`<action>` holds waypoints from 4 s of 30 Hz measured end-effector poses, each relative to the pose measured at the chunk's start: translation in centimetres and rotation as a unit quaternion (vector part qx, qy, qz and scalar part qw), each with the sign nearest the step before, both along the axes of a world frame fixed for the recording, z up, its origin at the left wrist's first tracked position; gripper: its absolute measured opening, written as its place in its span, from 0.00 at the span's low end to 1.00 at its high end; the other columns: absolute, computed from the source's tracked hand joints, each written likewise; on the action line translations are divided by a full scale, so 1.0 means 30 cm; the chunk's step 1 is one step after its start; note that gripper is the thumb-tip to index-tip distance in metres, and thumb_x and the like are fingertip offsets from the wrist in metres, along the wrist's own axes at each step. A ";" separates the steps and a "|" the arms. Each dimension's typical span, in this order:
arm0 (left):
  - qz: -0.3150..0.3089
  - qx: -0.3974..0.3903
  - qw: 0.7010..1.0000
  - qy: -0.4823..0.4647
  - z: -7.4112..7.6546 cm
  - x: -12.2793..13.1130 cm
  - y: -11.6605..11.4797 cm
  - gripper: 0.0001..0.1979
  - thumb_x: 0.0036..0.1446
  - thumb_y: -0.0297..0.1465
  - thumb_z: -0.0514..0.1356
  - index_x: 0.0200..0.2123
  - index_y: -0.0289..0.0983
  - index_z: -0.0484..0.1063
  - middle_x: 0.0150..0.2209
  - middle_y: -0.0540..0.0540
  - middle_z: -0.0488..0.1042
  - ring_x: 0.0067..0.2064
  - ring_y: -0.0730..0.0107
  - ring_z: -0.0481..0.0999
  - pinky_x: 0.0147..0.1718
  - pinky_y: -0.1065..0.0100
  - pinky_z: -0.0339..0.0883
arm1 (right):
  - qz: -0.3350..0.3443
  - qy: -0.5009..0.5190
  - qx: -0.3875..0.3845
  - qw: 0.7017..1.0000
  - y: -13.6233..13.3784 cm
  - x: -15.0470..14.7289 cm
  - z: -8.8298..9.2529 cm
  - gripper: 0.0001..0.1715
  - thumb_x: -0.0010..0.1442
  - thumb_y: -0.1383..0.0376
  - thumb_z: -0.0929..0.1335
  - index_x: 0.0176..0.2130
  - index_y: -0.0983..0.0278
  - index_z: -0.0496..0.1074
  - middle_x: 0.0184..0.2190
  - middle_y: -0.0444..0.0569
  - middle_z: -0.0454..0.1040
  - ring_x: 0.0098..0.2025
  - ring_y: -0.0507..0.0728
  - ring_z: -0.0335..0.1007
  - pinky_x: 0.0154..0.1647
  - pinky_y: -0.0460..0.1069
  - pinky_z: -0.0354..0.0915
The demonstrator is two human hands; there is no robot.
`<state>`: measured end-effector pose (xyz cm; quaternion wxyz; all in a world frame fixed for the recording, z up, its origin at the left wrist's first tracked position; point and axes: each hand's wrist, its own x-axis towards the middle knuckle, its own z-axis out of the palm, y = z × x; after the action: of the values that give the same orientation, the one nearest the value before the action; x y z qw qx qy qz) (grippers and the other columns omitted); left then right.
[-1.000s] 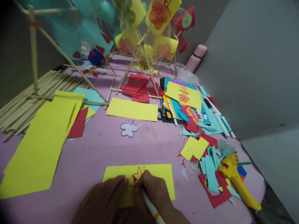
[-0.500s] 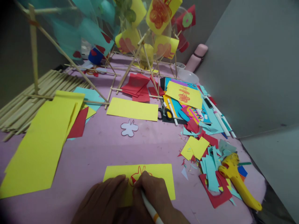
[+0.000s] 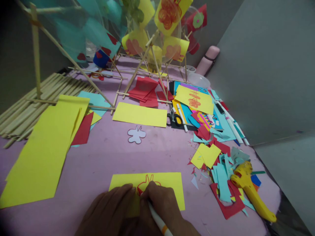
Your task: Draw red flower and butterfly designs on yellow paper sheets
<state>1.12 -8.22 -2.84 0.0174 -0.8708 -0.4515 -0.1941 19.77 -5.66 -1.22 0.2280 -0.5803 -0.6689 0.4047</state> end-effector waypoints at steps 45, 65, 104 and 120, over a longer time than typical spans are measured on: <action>-0.025 -0.004 0.999 -0.022 0.012 -0.017 0.014 0.12 0.61 0.34 0.52 0.47 0.40 0.69 0.50 0.45 0.72 0.48 0.60 0.70 0.45 0.61 0.65 | -0.046 0.037 0.060 0.996 -0.053 0.006 0.018 0.03 0.52 0.66 0.63 0.26 0.59 0.63 0.18 0.39 0.65 0.19 0.50 0.59 0.20 0.44 0.55; -0.028 0.047 0.998 -0.009 0.003 -0.025 0.033 0.15 0.63 0.34 0.51 0.50 0.35 0.67 0.47 0.46 0.75 0.45 0.63 0.72 0.43 0.62 0.63 | -0.129 0.104 0.076 0.983 -0.019 0.006 0.026 0.06 0.60 0.64 0.59 0.30 0.59 0.60 0.17 0.35 0.56 0.18 0.51 0.53 0.20 0.45 0.50; -0.026 0.059 0.998 0.022 0.012 -0.020 0.035 0.16 0.63 0.33 0.49 0.50 0.33 0.66 0.45 0.44 0.76 0.43 0.63 0.75 0.41 0.63 0.66 | -0.098 -0.010 0.057 0.993 0.014 -0.016 0.037 0.06 0.57 0.64 0.59 0.29 0.59 0.60 0.17 0.39 0.64 0.18 0.51 0.59 0.18 0.43 0.53; -0.021 0.051 0.998 0.019 0.021 -0.016 0.034 0.17 0.64 0.36 0.49 0.51 0.33 0.66 0.45 0.43 0.75 0.43 0.62 0.73 0.42 0.62 0.65 | -0.179 0.181 -0.040 0.966 -0.003 0.019 0.026 0.08 0.60 0.61 0.61 0.29 0.60 0.60 0.17 0.37 0.59 0.20 0.51 0.53 0.19 0.45 0.50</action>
<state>0.63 -7.21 -2.20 0.0663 -0.8815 -0.4222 -0.2007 20.35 -5.75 -0.45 0.3901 -0.6165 -0.4849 0.4822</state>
